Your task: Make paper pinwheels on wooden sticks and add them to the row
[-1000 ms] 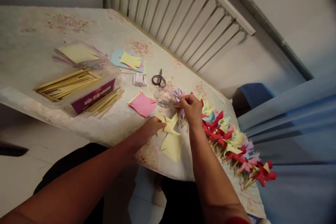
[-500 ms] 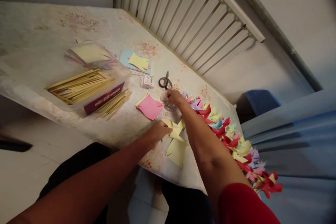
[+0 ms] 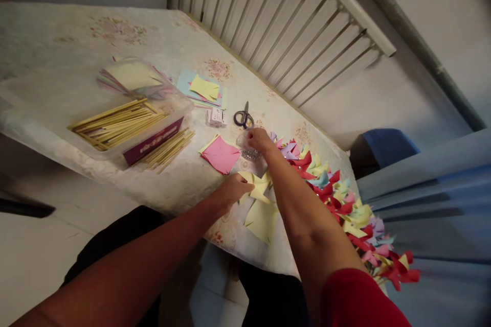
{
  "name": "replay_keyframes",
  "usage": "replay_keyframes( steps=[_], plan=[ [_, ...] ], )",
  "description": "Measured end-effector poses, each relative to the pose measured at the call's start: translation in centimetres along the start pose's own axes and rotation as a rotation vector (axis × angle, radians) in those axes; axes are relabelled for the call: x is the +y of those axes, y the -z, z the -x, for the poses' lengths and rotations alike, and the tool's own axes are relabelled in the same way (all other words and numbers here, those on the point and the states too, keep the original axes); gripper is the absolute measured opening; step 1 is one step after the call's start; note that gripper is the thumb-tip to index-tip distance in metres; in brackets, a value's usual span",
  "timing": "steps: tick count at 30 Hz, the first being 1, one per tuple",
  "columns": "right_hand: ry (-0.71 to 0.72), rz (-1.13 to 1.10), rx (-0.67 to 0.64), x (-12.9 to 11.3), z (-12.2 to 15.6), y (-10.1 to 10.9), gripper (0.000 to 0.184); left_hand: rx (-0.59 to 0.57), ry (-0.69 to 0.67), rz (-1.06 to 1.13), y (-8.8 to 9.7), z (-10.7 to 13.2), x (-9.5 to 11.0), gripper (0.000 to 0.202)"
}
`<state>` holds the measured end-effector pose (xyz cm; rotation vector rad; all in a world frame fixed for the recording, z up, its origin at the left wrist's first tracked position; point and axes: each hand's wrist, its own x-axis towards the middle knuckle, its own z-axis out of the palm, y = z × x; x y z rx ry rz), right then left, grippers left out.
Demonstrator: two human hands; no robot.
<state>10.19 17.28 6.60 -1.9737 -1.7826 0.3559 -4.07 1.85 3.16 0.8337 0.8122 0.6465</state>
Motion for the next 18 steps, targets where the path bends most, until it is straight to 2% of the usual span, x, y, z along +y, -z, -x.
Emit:
replay_keyframes(
  steps=[3,5,10,14,18],
  plan=[
    [0.062,0.030,-0.007,-0.7,1.6,2.2,0.016,0.010,-0.002,-0.023,0.0,-0.2,0.0,0.005],
    [0.109,-0.031,0.056,-1.2,3.9,3.9,0.012,0.024,-0.006,-0.031,-0.1,-0.2,0.2,0.005],
    [0.108,-0.345,0.204,-2.2,13.2,7.2,0.005,0.013,-0.041,0.018,-0.2,0.0,0.8,0.009],
    [0.035,-0.624,0.233,-1.7,20.2,7.2,0.007,0.053,-0.112,-0.015,-0.2,0.0,1.1,0.023],
    [-0.065,-0.741,0.196,-0.3,23.8,6.0,0.008,-0.010,-0.075,0.023,-0.4,0.2,1.2,0.028]
  ],
)
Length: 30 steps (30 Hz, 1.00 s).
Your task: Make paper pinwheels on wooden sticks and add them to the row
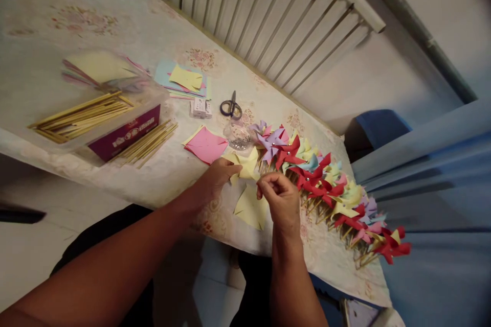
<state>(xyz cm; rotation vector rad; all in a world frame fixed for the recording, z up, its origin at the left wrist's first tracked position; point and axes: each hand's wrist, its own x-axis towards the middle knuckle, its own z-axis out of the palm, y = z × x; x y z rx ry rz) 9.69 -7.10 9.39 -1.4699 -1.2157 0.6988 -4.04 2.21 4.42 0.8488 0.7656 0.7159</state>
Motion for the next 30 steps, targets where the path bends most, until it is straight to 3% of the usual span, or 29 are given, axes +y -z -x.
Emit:
replay_keyframes(
  steps=[5,8,14,21,30],
  plan=[
    [-0.129,0.065,-0.056,2.3,1.1,1.3,0.009,-0.026,-0.007,0.118,-0.1,-0.8,-0.3,0.023],
    [-0.070,0.247,-0.078,3.7,1.1,1.7,0.009,-0.019,-0.032,0.163,0.1,-1.8,-1.0,0.018],
    [0.137,0.604,-0.268,5.5,1.0,-0.6,0.012,0.033,-0.032,0.224,-0.2,-2.5,-1.4,0.017],
    [0.097,0.937,-0.447,5.9,1.2,-2.8,0.015,0.051,-0.023,0.224,-0.2,-2.5,-1.2,0.015],
    [0.135,0.903,-0.455,6.5,0.6,-2.9,0.019,0.030,-0.043,0.195,0.3,-2.4,-1.2,0.018]
  ],
)
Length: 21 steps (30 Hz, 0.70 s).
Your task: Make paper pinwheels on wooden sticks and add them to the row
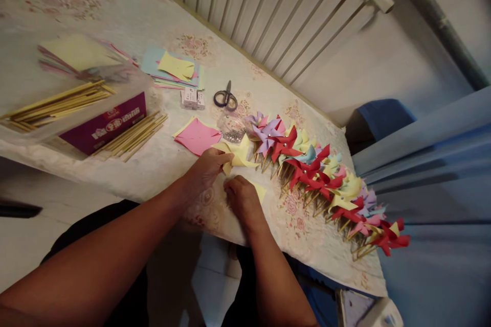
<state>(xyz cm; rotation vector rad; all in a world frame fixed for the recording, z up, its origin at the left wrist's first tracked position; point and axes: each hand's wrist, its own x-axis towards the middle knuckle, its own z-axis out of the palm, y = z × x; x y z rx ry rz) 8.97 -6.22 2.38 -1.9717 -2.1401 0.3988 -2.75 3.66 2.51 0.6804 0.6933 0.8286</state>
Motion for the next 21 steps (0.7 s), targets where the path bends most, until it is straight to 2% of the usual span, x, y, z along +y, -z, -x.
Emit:
replay_keyframes(
  steps=[6,12,21],
  plan=[
    [0.025,-0.058,0.044,0.3,-0.3,-0.3,0.014,-0.032,-0.012,0.016,-0.1,0.3,0.4,0.020],
    [0.018,-0.058,0.066,0.3,-0.3,-0.4,0.011,-0.008,-0.015,0.037,-0.2,0.3,0.3,0.017],
    [-0.014,0.205,-0.004,-0.8,-0.2,-0.2,0.015,-0.004,-0.031,-0.011,-0.2,0.4,0.2,0.019]
  ],
)
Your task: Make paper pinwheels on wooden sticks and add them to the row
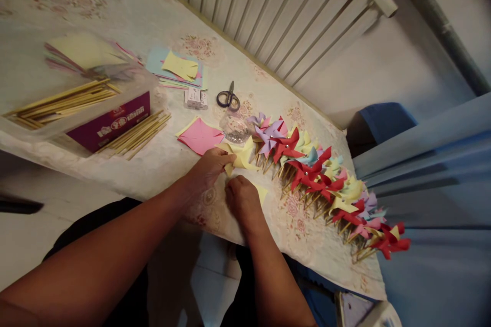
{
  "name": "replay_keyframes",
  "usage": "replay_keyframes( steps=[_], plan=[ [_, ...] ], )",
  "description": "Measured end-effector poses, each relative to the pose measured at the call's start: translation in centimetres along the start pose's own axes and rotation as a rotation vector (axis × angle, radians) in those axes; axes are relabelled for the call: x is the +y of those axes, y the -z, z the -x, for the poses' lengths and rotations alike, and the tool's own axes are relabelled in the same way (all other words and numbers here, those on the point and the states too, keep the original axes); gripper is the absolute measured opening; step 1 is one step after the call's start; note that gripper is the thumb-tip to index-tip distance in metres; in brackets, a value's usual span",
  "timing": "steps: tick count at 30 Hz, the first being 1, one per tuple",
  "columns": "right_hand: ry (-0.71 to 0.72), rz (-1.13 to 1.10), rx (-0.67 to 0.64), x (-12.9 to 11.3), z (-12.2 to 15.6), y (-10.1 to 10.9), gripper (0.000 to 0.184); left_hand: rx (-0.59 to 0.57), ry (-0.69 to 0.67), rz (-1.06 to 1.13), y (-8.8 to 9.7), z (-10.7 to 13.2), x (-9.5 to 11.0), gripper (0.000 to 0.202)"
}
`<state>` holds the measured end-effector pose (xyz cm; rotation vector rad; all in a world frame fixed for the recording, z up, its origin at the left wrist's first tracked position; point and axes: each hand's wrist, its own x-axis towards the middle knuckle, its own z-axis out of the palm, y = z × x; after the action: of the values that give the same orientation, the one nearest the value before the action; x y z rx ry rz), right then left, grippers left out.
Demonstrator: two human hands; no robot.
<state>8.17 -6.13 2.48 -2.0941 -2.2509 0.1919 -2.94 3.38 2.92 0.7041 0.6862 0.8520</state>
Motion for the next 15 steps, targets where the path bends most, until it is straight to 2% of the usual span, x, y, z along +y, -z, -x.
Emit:
replay_keyframes(
  steps=[5,9,12,15],
  plan=[
    [-0.004,0.076,0.010,-0.4,0.1,-0.5,0.014,0.028,-0.065,-0.057,0.3,-0.3,-0.6,0.022],
    [-0.020,0.058,0.020,-0.5,0.1,-0.5,0.013,0.038,-0.063,-0.079,0.6,-0.5,-0.8,0.022],
    [-0.025,-0.009,0.048,-0.6,0.6,0.6,0.014,0.077,-0.066,-0.128,0.5,-0.2,-0.7,0.022],
    [0.028,-0.207,0.152,-0.6,1.3,2.7,0.016,0.075,-0.076,-0.171,0.1,0.4,-0.2,0.022]
  ],
)
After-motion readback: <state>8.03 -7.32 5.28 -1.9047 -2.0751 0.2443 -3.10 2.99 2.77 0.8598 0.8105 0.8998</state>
